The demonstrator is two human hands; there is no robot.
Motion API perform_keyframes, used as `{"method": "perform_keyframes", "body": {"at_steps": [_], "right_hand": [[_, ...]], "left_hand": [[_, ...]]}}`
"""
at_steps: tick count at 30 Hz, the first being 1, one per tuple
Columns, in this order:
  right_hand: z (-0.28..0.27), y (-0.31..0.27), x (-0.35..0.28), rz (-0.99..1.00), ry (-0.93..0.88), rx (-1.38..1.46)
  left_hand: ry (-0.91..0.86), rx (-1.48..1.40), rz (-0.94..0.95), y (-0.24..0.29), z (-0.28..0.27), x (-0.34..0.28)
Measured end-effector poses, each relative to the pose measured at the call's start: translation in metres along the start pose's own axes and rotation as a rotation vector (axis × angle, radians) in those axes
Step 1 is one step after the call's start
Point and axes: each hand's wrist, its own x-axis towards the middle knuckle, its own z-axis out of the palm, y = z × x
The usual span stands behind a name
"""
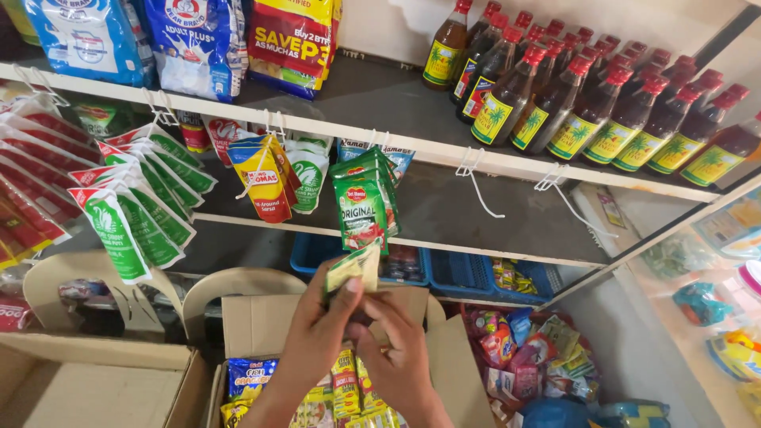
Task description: Taking various grocery items from a cardboard box and arranging them on shelves.
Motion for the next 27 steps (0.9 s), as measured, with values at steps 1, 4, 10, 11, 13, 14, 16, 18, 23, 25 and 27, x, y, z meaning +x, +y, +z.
{"method": "perform_keyframes", "body": {"at_steps": [1, 4, 10, 11, 13, 14, 16, 18, 23, 25, 27], "right_hand": [[0.001, 0.008, -0.004, -0.005, 0.001, 0.001], [0.001, 0.022, -0.007, 0.05, 0.22, 0.037], [-0.001, 0.037, 0.006, 0.346, 0.099, 0.723], [-0.002, 0.034, 0.009, 0.346, 0.116, 0.692], [-0.004, 0.03, 0.016, 0.346, 0.133, 0.66], [-0.004, 0.031, 0.021, 0.296, 0.187, 0.641], [-0.004, 0.033, 0.03, 0.242, 0.242, 0.62], [-0.004, 0.037, 0.036, 0.198, 0.26, 0.529], [-0.001, 0.038, 0.043, 0.21, 0.263, 0.515], [0.0, 0.039, 0.043, 0.217, 0.262, 0.519], [0.002, 0.038, 0.046, 0.263, 0.271, 0.517]], "left_hand": [[-0.002, 0.002, 0.005, -0.002, -0.004, 0.003], [0.176, 0.084, 0.072, 0.002, -0.009, 0.007], [0.142, -0.057, 0.01, 0.007, -0.012, 0.019], [0.113, -0.063, 0.004, 0.006, -0.014, 0.023], [0.083, -0.068, -0.003, 0.007, -0.012, 0.024], [0.028, -0.027, 0.081, 0.009, -0.008, 0.023], [-0.032, 0.014, 0.169, 0.014, 0.0, 0.021], [-0.061, 0.047, 0.262, 0.017, 0.007, 0.018], [-0.021, 0.106, 0.299, 0.024, 0.007, 0.02], [-0.012, 0.102, 0.295, 0.022, 0.005, 0.02], [0.006, 0.065, 0.273, 0.019, 0.002, 0.026]]}}
